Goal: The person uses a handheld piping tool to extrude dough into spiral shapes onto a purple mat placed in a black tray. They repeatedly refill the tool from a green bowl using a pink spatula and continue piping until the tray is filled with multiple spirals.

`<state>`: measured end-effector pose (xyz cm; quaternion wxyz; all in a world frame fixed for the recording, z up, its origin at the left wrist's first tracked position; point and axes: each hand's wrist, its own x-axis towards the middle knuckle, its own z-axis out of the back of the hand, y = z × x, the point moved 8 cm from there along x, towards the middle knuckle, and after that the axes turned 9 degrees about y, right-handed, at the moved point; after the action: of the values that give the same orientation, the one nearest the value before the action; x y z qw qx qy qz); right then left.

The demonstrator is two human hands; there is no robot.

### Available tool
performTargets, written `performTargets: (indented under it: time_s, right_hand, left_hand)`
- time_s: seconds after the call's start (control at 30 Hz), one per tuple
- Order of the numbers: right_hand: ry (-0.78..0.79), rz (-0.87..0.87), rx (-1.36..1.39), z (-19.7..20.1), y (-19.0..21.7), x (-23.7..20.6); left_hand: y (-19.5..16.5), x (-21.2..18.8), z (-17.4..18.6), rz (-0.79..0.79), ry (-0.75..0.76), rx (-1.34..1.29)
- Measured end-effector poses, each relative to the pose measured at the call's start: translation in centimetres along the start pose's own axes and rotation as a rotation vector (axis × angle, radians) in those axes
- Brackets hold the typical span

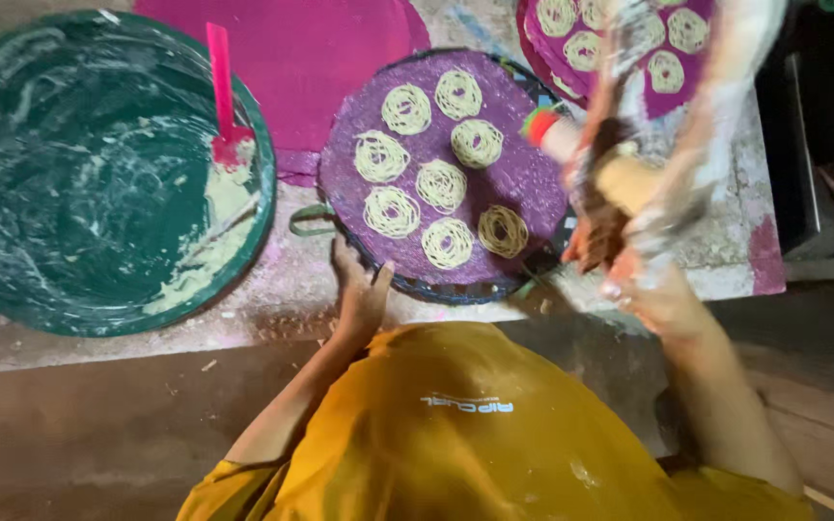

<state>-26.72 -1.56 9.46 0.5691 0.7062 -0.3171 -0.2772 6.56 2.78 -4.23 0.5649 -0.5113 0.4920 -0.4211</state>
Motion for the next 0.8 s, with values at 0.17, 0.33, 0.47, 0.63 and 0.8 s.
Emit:
performTargets:
  time_s: [0.17,0.33,0.47,0.63,0.8]
  right_hand:
    - [-0.140,0.019,-0.117,2.5,1.3,-2.1]
    - [-0.086,-0.073,-0.055,3.3,-1.5,-2.2]
    - [0.001,-0.170,-0.018,3.0,-3.5,-1.1]
    - [0.312,-0.401,0.193,-1.6,-3.9,-0.4]
    - [0.362,-0.626,0.264,-3.3,-3.0,-1.3]
  left_hand:
    - [3.4,4.1,2.6,0.164,0.097,0.192]
    - [0.1,14.6,6.1,0.062,0.285,0.331]
    - [-5.0,18.0,4.2,-0.183,0.155,0.774]
    - [-9.2,12.4,-9.5,-0.016,0.792,-0.856]
    - [-14.2,7.6,-13.2,-0.120,1.160,-1.332]
